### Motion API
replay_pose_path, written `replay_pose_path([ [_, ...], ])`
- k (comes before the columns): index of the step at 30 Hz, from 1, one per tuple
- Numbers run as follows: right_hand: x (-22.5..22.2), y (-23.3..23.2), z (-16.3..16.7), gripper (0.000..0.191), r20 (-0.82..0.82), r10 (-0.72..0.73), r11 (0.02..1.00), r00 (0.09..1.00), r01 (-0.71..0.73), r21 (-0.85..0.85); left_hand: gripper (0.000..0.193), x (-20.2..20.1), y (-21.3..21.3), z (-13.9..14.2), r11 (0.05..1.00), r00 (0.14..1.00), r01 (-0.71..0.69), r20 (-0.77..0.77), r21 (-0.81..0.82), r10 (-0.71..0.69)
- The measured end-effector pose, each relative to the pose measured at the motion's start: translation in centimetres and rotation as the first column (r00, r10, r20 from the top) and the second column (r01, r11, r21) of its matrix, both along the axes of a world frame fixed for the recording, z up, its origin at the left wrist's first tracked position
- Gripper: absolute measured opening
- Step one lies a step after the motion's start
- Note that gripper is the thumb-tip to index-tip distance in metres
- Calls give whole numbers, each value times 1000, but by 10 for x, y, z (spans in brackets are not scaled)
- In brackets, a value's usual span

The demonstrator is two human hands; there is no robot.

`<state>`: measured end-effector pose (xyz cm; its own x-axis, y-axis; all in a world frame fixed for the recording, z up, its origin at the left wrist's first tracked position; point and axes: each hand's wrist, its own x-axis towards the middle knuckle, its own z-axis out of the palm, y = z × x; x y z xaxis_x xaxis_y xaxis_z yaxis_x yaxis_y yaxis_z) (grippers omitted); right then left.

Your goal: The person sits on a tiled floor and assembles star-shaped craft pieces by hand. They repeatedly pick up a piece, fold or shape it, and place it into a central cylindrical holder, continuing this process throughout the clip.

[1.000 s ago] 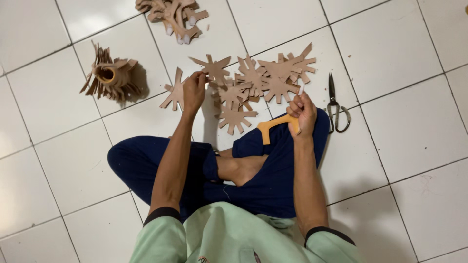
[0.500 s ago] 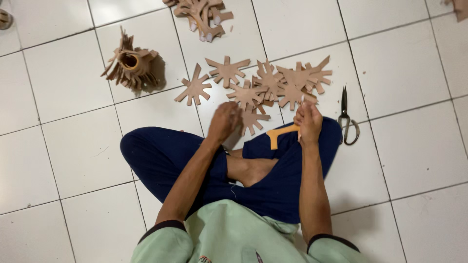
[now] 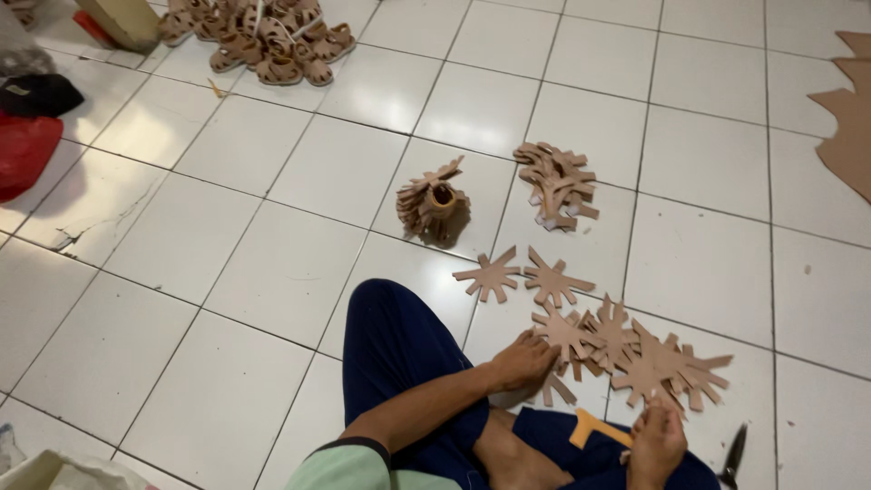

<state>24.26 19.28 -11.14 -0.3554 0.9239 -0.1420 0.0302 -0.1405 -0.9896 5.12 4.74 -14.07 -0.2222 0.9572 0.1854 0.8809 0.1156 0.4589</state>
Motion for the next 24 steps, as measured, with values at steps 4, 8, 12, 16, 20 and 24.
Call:
replay_pose_path([
  [4,-6,18,0,17,-92,-5,992,996,-7,-129,34,-4,3,-5,998,997,61,-45,32,-60],
  [8,-22,27,4,18,-29,69,993,997,-71,-91,21,-4,4,1,942,998,56,-54,332,-41],
  [12,-40,22,6,28,488,84,963,869,-197,186,36,1,-23,21,973,780,-186,622,135,63],
  [16,-70,7,5,28,698,108,810,708,-470,351,38,-1,-44,31,955,551,-287,828,70,105],
  [20,-98,-12,10,28,763,187,822,619,-524,223,43,8,-42,25,950,594,-279,803,142,55],
  [24,-115,-18,19,28,768,219,829,602,-530,178,39,10,-38,21,940,572,-303,819,156,49],
])
